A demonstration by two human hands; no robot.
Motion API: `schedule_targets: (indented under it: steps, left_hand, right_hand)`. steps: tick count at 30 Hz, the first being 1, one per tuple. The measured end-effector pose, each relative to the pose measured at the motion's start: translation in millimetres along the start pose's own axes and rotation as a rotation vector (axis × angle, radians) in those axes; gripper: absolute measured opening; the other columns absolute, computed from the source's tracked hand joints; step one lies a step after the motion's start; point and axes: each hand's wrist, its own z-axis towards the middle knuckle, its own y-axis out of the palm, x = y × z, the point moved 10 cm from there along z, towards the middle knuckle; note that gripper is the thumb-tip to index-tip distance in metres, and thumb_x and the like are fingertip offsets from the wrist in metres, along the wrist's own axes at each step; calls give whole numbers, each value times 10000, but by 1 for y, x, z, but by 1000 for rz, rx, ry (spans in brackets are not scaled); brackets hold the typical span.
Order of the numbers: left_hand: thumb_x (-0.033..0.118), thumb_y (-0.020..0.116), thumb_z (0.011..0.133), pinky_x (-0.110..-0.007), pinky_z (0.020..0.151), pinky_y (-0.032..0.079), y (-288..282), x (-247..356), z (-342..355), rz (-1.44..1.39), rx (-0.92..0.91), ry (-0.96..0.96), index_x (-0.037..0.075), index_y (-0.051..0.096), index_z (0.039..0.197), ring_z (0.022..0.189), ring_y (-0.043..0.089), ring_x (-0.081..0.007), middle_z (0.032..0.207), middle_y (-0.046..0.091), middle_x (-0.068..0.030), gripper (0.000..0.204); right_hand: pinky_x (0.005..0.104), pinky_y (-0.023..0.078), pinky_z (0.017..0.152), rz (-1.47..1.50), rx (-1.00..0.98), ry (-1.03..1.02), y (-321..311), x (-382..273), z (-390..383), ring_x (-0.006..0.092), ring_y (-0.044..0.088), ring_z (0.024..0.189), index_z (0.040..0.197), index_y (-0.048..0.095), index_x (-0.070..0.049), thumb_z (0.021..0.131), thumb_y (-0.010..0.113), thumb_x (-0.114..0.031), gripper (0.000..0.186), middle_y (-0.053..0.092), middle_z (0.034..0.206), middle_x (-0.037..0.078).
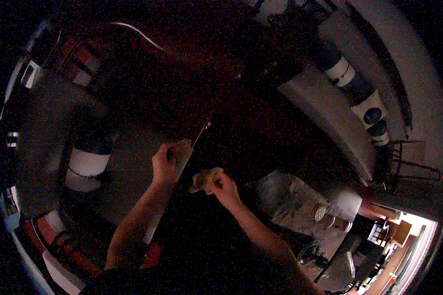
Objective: The person wipes the surfaces of various furniture pieces with a cloth. They clean the armrests and edges of a sofa, then move to wipe the seat and backrest of a wooden chair, and finally clean the top and sides of a wooden table.
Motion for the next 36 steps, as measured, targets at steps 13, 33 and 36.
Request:
schedule_targets:
  steps: [13,33,36]
  left_hand:
    - [92,541,893,-323,849,475,31,-103,90,-396,-13,-428,10,543,1186,1012,585,-199,1129,604,-116,305]
    - [213,646,795,-531,1083,231,53,-72,97,485,-51,-222,30,261,1427,1347,274,-366,1495,255,-141,762]
    - [208,662,764,-559,1095,184,47,-71,134,505,-29,-171,41,268,1428,1372,226,-375,1502,235,-151,790]
  right_hand:
    - [316,496,687,-40,-67,-187,13,-126,139,187,630,759,904,542,-28,805,655,-95,164,635,814,92]
    - [525,153,1121,-1168,-85,-662,137,-119,266,422,113,1397,1419,315,-73,913,493,-208,553,153,1496,258]
    - [531,157,1119,-1032,-22,-605,123,-144,290,444,128,1385,1412,299,-45,882,550,-186,604,156,1484,280]
